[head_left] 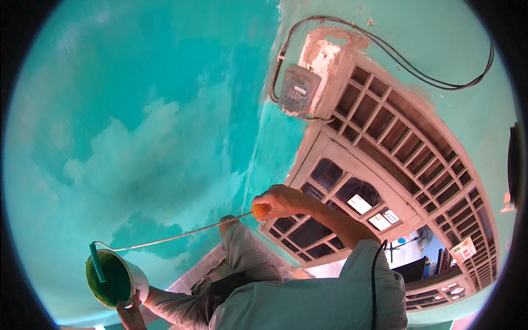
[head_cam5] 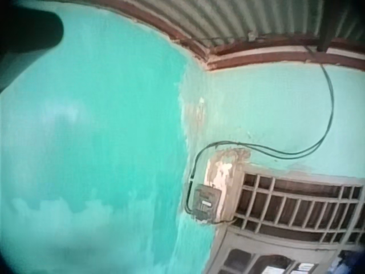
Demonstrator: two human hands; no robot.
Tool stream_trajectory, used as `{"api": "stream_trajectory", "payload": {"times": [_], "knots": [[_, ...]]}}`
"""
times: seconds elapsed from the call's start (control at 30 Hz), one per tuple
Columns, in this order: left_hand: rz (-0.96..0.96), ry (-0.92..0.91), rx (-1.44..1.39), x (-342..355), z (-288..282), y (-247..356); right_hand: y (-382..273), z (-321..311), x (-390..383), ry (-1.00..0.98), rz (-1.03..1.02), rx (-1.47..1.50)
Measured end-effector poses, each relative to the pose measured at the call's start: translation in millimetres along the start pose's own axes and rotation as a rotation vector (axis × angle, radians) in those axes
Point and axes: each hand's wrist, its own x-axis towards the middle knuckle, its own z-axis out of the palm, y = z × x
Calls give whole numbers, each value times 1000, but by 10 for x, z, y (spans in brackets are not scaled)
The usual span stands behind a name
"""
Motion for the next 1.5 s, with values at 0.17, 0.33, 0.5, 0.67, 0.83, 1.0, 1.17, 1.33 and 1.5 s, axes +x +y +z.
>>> {"api": "stream_trajectory", "payload": {"times": [0.17,0.33,0.5,0.67,0.83,1.0,1.17,1.33,1.5], "knots": [[11,95,-23,-71,-19,-18,-15,49,34,-39,5,-22],[36,105,128,60,-67,-19,82,146,-79,0,-14,-56],[-19,112,157,27,-210,23,26,169,-86,-26,7,-40],[67,95,259,-115,117,-5,42,267,-118,-26,15,4],[31,99,164,-111,150,10,112,400,-170,-51,13,-23],[11,83,219,-107,39,32,85,475,-238,-8,24,6],[14,94,153,-159,71,44,149,415,-184,-93,74,-38],[-98,98,90,-95,142,85,108,122,-55,-20,-35,-71],[-195,100,-73,-29,0,145,6,-43,78,-43,-76,-101]]}}
